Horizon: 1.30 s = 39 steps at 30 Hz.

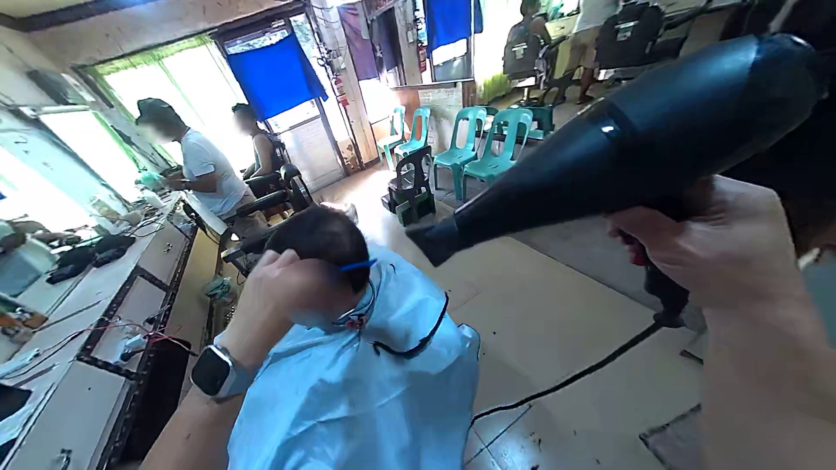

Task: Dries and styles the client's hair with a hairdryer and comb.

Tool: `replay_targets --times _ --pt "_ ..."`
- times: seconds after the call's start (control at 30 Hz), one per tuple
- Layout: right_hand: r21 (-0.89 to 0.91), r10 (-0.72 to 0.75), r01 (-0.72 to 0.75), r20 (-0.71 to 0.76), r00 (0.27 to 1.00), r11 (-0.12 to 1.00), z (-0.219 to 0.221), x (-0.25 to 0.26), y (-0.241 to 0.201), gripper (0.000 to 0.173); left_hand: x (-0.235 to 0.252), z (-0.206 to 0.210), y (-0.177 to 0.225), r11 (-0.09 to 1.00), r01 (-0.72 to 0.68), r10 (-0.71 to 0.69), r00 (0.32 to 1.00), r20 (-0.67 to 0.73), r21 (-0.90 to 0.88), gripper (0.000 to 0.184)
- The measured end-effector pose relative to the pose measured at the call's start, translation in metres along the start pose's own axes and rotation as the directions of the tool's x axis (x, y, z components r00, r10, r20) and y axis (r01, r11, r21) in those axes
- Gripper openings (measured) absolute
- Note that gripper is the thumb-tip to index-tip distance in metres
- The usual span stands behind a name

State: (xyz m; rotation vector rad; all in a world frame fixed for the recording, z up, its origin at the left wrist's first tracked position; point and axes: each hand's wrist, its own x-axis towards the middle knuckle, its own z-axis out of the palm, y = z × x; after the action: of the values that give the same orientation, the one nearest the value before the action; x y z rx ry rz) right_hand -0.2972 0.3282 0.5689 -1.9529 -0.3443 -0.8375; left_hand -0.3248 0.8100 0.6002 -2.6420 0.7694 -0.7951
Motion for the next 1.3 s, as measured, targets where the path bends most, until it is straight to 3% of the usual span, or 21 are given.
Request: replay_targets --times 0.07,0.1,0.17,0.27,0.37,0.47,0.53,0.63,0.7,0.77,0.83,0.9,1.03,1.1,1.2,1.3 --pt "0.016 -0.032 0.031 0.028 0.999 0.999 -0.010 0.019 0.026 0.037 0.010 -0.003 0.029 0.998 0.040 -0.045 0.989 0.138 0.042 0.025" --pt "-0.008 -0.062 0.063 0.035 0.997 0.998 -0.014 0.029 0.037 0.042 0.016 -0.005 0.040 0.996 0.077 -0.084 0.986 0.144 0.053 0.028" --pt "-0.034 -0.117 0.119 0.061 0.991 0.992 -0.015 0.051 0.056 0.049 0.026 -0.008 0.053 0.972 0.217 -0.220 0.975 0.019 0.091 0.028" --pt "0.073 -0.164 0.157 0.098 0.982 0.985 -0.002 0.085 0.080 0.045 0.031 0.006 0.064 0.876 0.446 -0.439 0.895 -0.079 0.182 0.032" --pt "0.097 -0.248 0.237 0.125 0.961 0.967 0.013 0.118 0.092 0.054 0.025 0.038 0.086 0.866 0.456 -0.465 0.885 -0.008 0.203 0.030" --pt "0.224 -0.321 0.282 0.159 0.934 0.933 0.037 0.150 0.099 0.042 0.024 0.053 0.107 0.859 0.462 -0.489 0.868 0.084 0.221 0.026" --pt "0.283 -0.384 0.333 0.151 0.911 0.900 0.053 0.171 0.099 0.041 0.031 0.046 0.112 0.827 0.518 -0.526 0.850 -0.024 0.218 0.030" --pt "0.312 -0.452 0.396 0.135 0.882 0.864 0.076 0.198 0.094 0.038 0.040 0.036 0.117 0.676 0.695 -0.635 0.718 -0.285 0.244 0.039" --pt "0.318 -0.487 0.428 0.137 0.862 0.846 0.088 0.219 0.094 0.037 0.044 0.053 0.122 0.629 0.737 -0.670 0.676 -0.307 0.249 0.037" --pt "0.344 -0.534 0.466 0.132 0.835 0.815 0.102 0.241 0.105 0.040 0.044 0.079 0.130 0.639 0.720 -0.679 0.693 -0.242 0.269 0.033" --pt "0.421 -0.553 0.453 0.150 0.820 0.786 0.121 0.262 0.118 0.042 0.045 0.095 0.139 0.655 0.696 -0.694 0.708 -0.130 0.295 0.032" --pt "0.521 -0.572 0.424 0.157 0.805 0.741 0.143 0.284 0.125 0.038 0.052 0.094 0.142 0.653 0.715 -0.705 0.694 -0.145 0.251 0.034" --pt "0.608 -0.605 0.413 0.143 0.783 0.678 0.200 0.329 0.146 0.043 0.079 0.086 0.144 0.443 0.870 -0.759 0.493 -0.424 0.218 0.034" --pt "0.691 -0.652 0.385 0.165 0.741 0.612 0.234 0.351 0.158 0.041 0.085 0.106 0.148 0.374 0.877 -0.763 0.476 -0.437 0.301 0.032" --pt "0.727 -0.666 0.345 0.202 0.718 0.593 0.279 0.376 0.171 0.042 0.093 0.140 0.158 0.304 0.838 -0.808 0.479 -0.344 0.453 0.029" --pt "0.805 -0.693 0.259 0.240 0.680 0.533 0.322 0.402 0.176 0.037 0.112 0.151 0.168 0.227 0.837 -0.842 0.425 -0.332 0.498 0.031"
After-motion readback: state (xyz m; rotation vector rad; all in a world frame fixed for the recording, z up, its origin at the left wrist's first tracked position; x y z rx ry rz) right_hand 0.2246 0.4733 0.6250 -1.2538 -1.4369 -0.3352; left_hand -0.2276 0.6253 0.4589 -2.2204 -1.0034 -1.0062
